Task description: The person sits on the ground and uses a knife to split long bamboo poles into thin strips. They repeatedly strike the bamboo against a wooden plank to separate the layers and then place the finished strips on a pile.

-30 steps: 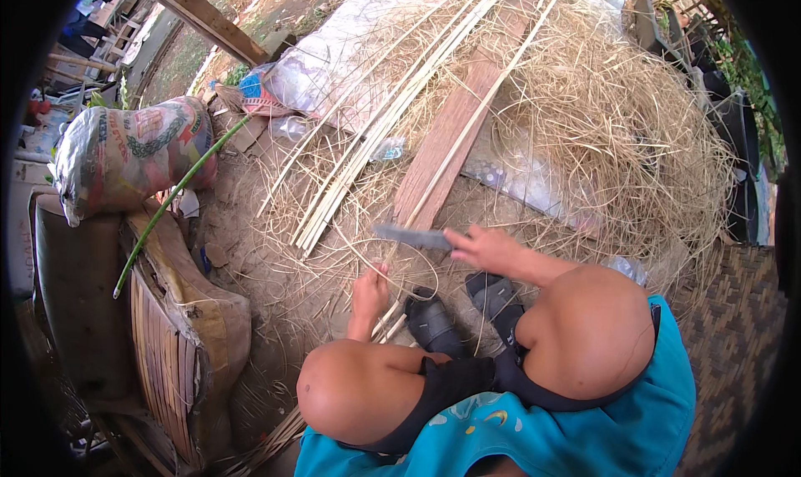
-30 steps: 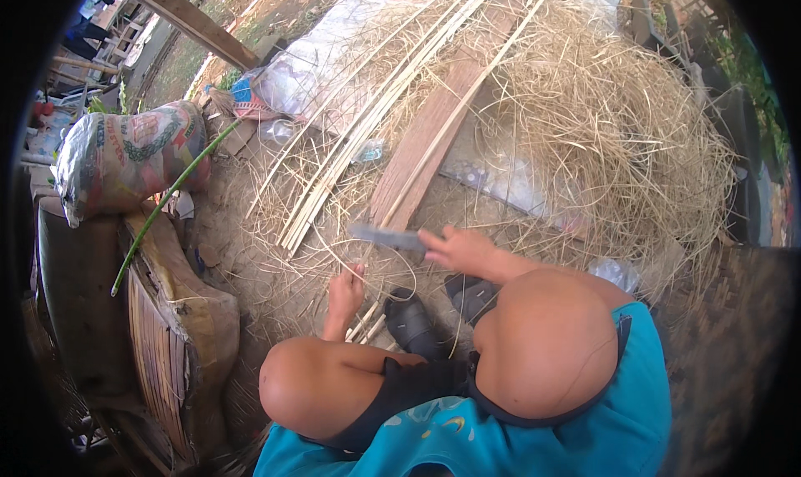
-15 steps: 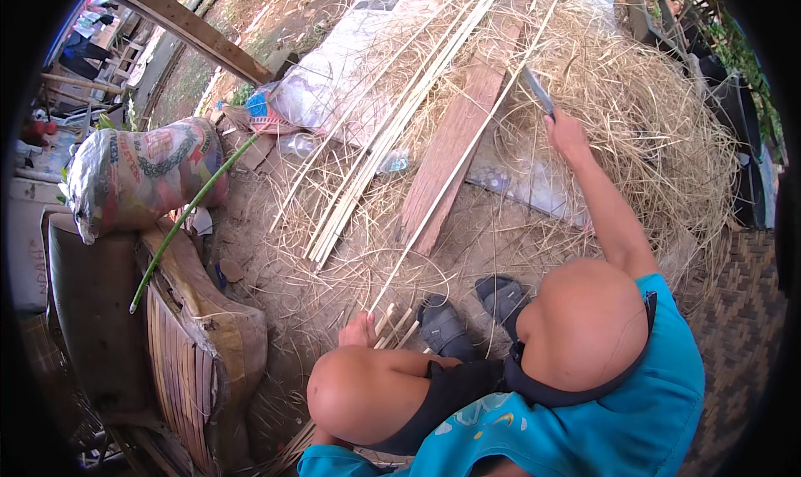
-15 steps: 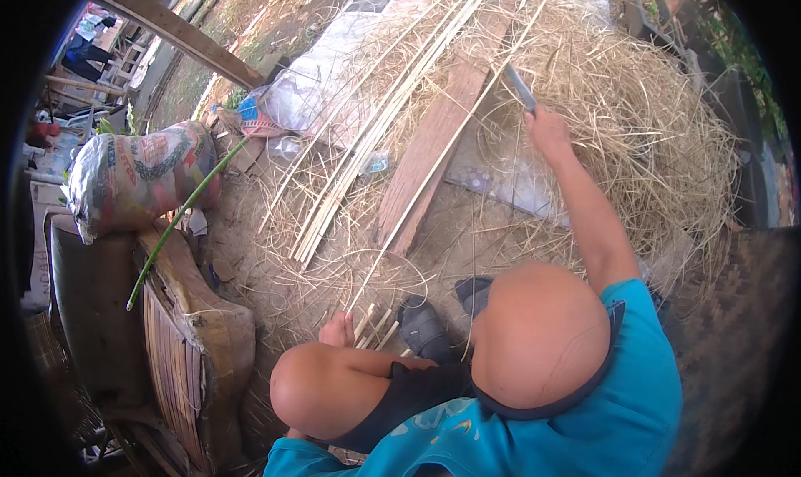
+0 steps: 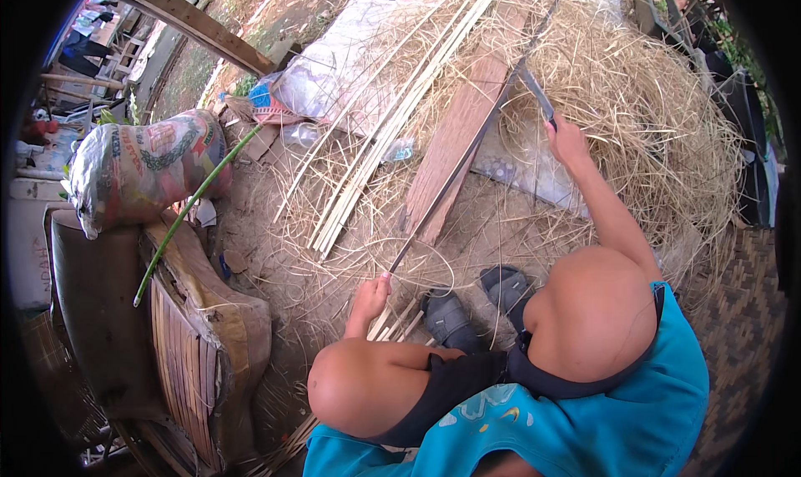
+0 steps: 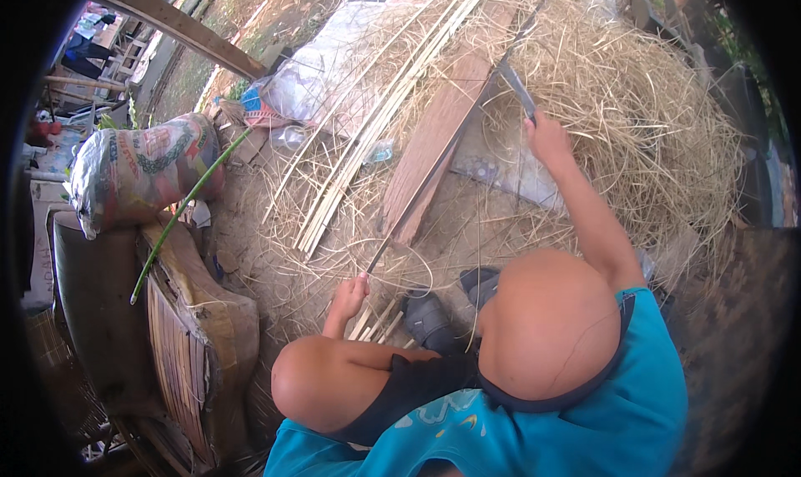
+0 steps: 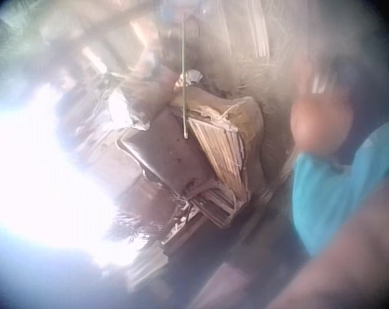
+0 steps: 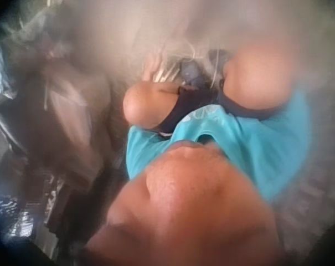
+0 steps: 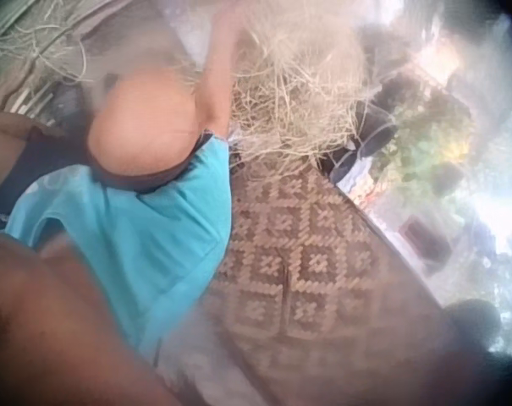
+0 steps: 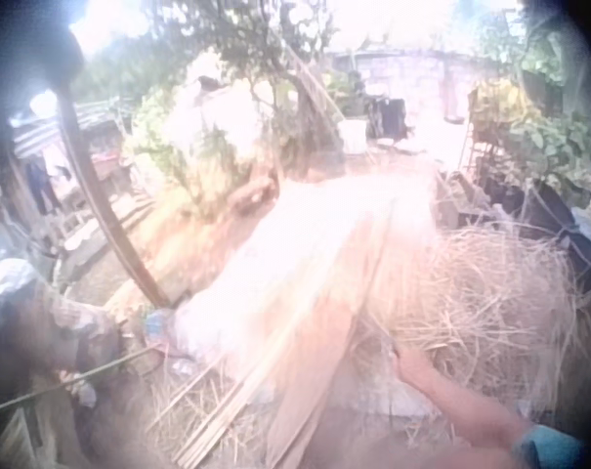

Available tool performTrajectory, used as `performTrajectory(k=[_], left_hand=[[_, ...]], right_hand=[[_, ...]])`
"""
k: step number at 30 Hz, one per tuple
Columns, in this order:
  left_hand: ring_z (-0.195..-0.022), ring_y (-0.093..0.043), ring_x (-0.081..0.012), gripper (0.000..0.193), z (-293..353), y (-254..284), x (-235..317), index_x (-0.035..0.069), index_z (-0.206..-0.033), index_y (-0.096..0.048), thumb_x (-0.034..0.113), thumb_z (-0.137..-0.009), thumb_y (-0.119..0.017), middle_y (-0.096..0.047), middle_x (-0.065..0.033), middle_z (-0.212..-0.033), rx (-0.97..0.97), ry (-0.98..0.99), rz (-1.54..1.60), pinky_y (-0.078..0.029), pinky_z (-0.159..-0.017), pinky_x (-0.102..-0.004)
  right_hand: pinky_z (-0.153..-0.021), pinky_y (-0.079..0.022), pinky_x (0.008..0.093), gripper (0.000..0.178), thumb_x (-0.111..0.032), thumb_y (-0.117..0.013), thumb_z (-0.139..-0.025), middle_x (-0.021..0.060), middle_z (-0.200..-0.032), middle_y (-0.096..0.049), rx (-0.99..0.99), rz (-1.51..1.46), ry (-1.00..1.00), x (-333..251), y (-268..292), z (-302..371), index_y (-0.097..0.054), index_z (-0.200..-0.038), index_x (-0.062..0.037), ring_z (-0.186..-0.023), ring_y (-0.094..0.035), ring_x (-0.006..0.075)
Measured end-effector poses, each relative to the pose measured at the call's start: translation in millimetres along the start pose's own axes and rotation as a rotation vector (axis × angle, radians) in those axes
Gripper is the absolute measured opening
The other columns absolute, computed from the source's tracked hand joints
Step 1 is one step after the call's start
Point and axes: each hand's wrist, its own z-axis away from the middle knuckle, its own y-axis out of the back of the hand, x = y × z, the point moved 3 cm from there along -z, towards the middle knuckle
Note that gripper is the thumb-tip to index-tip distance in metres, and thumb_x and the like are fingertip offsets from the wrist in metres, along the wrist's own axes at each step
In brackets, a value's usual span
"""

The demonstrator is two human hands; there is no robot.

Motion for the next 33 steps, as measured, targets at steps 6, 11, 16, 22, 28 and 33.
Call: performTrajectory(k=[6,11,16,22,28,33], left_hand=[[-0.073,-0.065,-0.0515,0.046,1,-13,69,0.002,-0.091,-0.057,0.042,-0.107,-0.039,-0.064,-0.0305,-0.071,0.179,-0.128,-0.368,-0.050,-0.067,-0.0608],[-0.066,-0.065,-0.0502,0.047,43,1,39,0.003,-0.092,-0.059,0.041,-0.108,-0.037,-0.066,-0.0299,-0.072,0.100,-0.056,-0.522,-0.052,-0.062,-0.0591],[-0.060,-0.061,-0.0397,0.057,43,7,20,-0.001,-0.092,-0.069,0.044,-0.108,-0.037,-0.064,-0.0218,-0.066,-0.094,0.032,0.014,-0.051,-0.062,-0.0458],[-0.054,-0.052,-0.0155,0.058,87,46,-14,-0.004,-0.098,-0.070,0.046,-0.107,-0.043,-0.059,-0.0037,-0.062,-0.052,0.291,-0.070,-0.046,-0.056,-0.0353],[-0.058,-0.051,-0.0151,0.051,92,40,-10,-0.001,-0.093,-0.069,0.045,-0.105,-0.049,-0.058,-0.0054,-0.062,0.010,0.318,0.040,-0.045,-0.058,-0.0336],[-0.065,-0.060,-0.0300,0.048,119,36,-27,-0.002,-0.092,-0.068,0.042,-0.104,-0.053,-0.062,-0.0169,-0.070,0.277,0.249,-0.039,-0.044,-0.062,-0.0441]], right_hand=[[-0.075,-0.056,0.0556,0.050,-0.041,-0.055,-0.101,0.0274,-0.096,-0.064,-0.445,-0.064,0.562,-99,-67,167,-0.047,-0.143,-0.0158,-0.085,-0.067,0.0476],[-0.075,-0.055,0.0539,0.035,-0.036,-0.053,-0.102,0.0234,-0.091,-0.070,-0.019,-0.025,-0.011,37,-9,16,-0.060,-0.126,-0.0112,-0.086,-0.069,0.0423],[-0.073,-0.056,0.0534,0.040,-0.038,-0.048,-0.105,0.0211,-0.086,-0.069,-0.139,-0.007,0.057,10,-18,8,-0.056,-0.131,-0.0090,-0.078,-0.069,0.0402],[-0.072,-0.056,0.0531,0.042,-0.042,-0.055,-0.101,0.0248,-0.094,-0.067,-0.189,-0.104,0.382,-34,-69,99,-0.054,-0.136,-0.0169,-0.076,-0.067,0.0466],[-0.073,-0.056,0.0519,0.044,-0.043,-0.054,-0.101,0.0225,-0.089,-0.067,-0.313,-0.096,0.433,-77,-64,100,-0.053,-0.138,-0.0177,-0.082,-0.069,0.0432],[-0.083,-0.054,0.0544,0.044,-0.042,-0.051,-0.103,0.0238,-0.095,-0.068,-0.240,0.063,0.308,-20,-26,44,-0.051,-0.138,-0.0155,-0.093,-0.068,0.0433]])
